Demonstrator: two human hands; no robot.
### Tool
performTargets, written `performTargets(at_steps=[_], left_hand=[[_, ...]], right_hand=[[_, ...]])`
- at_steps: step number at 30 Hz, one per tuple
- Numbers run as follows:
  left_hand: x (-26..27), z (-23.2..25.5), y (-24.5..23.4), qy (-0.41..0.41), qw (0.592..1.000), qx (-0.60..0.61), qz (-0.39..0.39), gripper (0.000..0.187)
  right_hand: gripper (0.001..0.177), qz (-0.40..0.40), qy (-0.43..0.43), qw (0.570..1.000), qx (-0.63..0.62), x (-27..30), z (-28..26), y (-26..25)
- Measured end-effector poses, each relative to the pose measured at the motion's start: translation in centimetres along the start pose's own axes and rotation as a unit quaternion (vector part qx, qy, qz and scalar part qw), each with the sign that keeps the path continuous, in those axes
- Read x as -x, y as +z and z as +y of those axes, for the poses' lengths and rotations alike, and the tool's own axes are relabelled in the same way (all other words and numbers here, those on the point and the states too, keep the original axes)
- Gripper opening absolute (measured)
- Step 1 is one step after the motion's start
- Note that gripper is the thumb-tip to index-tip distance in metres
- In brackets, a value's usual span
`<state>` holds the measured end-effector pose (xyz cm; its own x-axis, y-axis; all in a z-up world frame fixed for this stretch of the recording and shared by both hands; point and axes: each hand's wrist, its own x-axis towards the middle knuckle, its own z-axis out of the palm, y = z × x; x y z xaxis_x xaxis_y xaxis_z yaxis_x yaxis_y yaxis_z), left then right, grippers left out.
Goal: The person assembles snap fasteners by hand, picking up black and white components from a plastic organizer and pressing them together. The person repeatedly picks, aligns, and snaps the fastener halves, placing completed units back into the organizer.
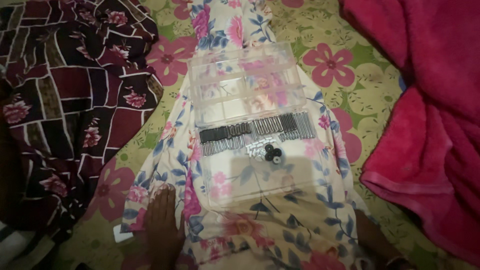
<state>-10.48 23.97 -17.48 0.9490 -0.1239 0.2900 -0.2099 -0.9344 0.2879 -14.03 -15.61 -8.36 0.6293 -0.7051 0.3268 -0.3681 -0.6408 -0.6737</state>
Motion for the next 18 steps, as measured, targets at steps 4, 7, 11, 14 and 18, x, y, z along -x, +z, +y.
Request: performTargets(at_steps=[4,7,11,14,18], left_hand=[[-0.3,0.1,-0.3,-0.005,1.0,0.004,0.001,0.072],[-0.4,0.5,-0.4,-0.01,1.0,0.007,-0.005,0.072],[-0.4,0.5,-0.8,-0.005,1.0,0.012,0.001,0.072],[-0.5,0.4,-0.9,-0.015,1.0,0.013,-0.015,0.073],[-0.3,0.5,-0.6,-0.021,1.0,0.003,-0.009,0.069]], right_hand=[[0.038,-0.006,0.0,1.0,0.003,0.1,0.0,0.4],[0.038,-0.011,-0.003,1.0,0.007,0.0,0.1,0.6],[0.038,-0.04,-0.004,0.999,0.013,-0.1,0.4,0.8],[0.038,-0.064,-0.005,0.998,0.021,-0.8,1.0,0.8],[0.038,-0.117,-0.004,0.992,0.043,-2.9,2.7,0.9]])
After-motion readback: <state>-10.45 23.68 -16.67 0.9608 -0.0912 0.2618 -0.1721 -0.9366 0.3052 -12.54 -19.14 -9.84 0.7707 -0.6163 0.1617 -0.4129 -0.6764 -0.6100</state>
